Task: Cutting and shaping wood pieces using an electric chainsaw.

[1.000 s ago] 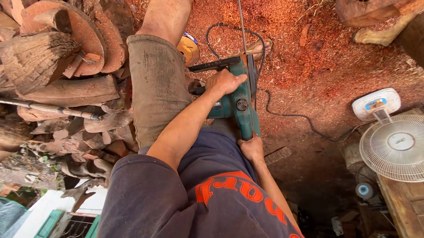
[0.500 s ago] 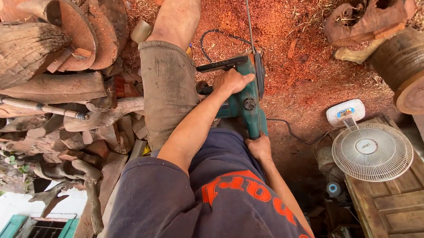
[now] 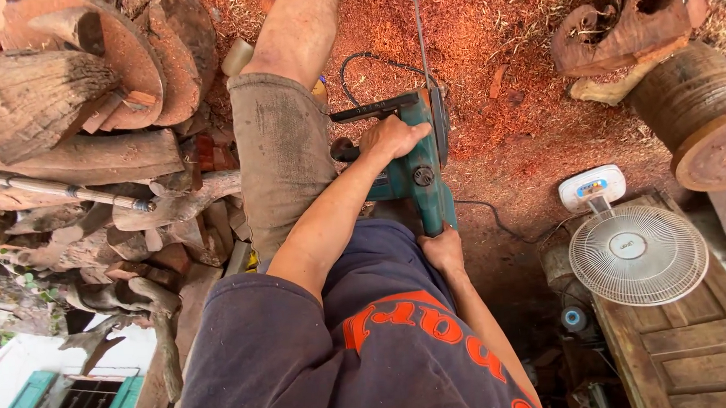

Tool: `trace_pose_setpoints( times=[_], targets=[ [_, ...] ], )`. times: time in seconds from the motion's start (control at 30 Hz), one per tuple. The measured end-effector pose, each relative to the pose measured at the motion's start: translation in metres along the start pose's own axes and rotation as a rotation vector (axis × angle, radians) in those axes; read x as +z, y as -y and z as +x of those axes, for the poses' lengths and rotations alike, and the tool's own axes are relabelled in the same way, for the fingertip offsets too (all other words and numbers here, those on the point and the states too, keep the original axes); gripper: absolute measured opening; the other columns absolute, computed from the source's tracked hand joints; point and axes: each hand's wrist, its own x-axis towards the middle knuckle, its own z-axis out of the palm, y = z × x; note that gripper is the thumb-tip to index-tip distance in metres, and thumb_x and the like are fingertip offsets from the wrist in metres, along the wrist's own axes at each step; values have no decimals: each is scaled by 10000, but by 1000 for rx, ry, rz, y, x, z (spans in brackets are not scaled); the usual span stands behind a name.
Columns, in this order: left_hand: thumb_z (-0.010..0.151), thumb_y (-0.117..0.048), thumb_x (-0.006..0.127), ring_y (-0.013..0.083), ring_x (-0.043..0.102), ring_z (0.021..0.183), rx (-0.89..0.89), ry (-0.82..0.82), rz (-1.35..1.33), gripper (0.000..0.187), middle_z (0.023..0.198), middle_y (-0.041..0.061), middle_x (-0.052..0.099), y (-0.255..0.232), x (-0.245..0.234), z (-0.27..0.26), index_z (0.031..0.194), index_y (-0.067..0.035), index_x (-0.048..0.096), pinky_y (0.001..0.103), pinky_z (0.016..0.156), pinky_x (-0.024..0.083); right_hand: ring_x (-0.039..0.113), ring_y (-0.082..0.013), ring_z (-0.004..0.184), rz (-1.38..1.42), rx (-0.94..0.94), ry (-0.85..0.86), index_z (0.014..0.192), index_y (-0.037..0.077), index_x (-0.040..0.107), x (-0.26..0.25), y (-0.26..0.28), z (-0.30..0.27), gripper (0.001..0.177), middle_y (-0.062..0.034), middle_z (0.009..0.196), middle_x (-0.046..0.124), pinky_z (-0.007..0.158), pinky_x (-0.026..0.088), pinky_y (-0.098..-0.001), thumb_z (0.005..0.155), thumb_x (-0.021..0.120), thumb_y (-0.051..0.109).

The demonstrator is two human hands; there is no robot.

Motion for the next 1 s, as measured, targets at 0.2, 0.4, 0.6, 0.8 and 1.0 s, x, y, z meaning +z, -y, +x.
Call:
trace_pose_setpoints(
  times=[0.2,0.4,0.6,0.8,1.0],
  targets=[
    [766,-745,621,347,676,1159,7,-51,26,838,1249,187,705,10,0,10,1210,-42,723,458,973,515,732,-376,1020,28,17,34,1174,-6,684,8,7,-2,512,-269,1028,745,921,552,-443,710,738,205],
    [771,-731,609,329,719,1065,3,-3,15,787,1161,170,743,7,-3,5,1146,-53,746,465,894,542,717,-379,1047,16,36,53,1189,-8,673,0,19,-9,524,-274,1057,732,938,541,-442,719,754,212],
    [760,-725,609,323,726,1059,11,-4,12,782,1152,161,751,7,-5,5,1122,-48,754,466,889,547,718,-382,1050,1,37,53,1183,-12,674,-1,19,-7,507,-278,1052,735,941,542,-440,728,732,202],
    [756,-729,622,334,709,1097,20,-22,14,792,1184,183,734,10,-1,13,1139,-48,751,457,920,539,725,-373,1033,10,40,54,1167,-11,682,-2,21,-8,490,-270,1039,739,929,545,-437,725,718,197],
    [744,-727,624,339,694,1115,20,-37,14,789,1197,174,725,9,-6,8,1153,-62,743,466,935,521,719,-372,1035,17,28,59,1172,-14,675,3,17,-5,500,-270,1040,735,920,544,-436,726,728,205]
  ],
)
